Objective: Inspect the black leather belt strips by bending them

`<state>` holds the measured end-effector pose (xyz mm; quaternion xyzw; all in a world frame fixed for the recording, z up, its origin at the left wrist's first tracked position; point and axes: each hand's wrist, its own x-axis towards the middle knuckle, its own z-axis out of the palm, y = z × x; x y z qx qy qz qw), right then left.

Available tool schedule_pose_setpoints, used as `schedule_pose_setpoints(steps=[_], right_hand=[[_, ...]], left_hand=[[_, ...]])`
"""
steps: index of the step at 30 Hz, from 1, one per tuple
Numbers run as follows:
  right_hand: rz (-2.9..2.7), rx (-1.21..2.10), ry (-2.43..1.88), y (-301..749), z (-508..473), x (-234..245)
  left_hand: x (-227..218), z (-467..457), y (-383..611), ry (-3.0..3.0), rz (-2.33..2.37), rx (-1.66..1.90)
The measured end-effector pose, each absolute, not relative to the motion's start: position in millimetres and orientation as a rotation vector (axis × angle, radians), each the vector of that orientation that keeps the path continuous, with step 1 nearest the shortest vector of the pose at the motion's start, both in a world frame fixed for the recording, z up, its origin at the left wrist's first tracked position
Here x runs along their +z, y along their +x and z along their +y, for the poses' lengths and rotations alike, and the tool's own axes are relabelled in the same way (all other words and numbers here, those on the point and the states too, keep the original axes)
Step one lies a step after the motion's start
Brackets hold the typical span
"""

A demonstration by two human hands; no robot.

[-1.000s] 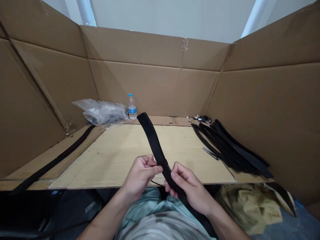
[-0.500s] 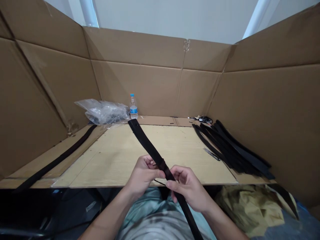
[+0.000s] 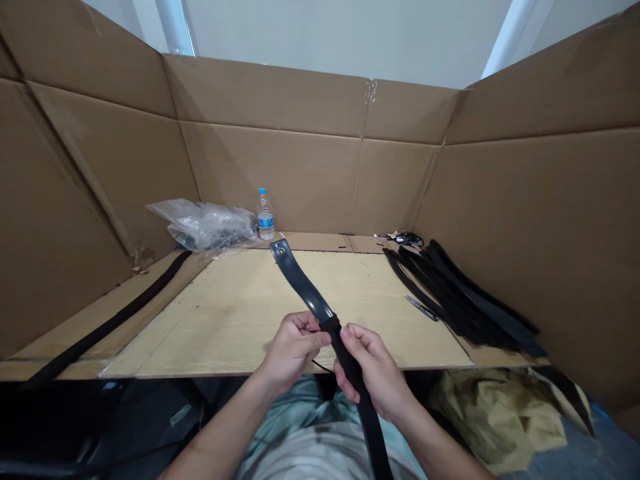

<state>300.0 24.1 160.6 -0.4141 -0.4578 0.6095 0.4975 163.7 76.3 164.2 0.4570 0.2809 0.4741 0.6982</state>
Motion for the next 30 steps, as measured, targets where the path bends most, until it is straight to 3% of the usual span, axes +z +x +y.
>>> schedule_pose_setpoints(steps=[5,12,18,22,30], right_hand=[[-1.105,1.384,-1.077,298.5,37.9,166.4],[-1.307,0.999,-1.159,308.8,83.9,199.0],[-1.636,0.216,-1.390,324.2,159.6,225.8],[-1.787,-0.211,-1.499,332.2,204.1,214.5],[-1.845,-0.572,-1.548,339.5,229.2,167.9]], left_hand=[[164.5,89.2,167.2,1.005,0.631,1.044],[191.4,136.5,180.0,1.098,0.567,1.186],[205.5,205.5,194.6,1.103,0.550,1.317],[193.8,239.5,194.7,1.063,0.509,1.234],[165.1,244.9,193.2,0.990,0.486,1.244]])
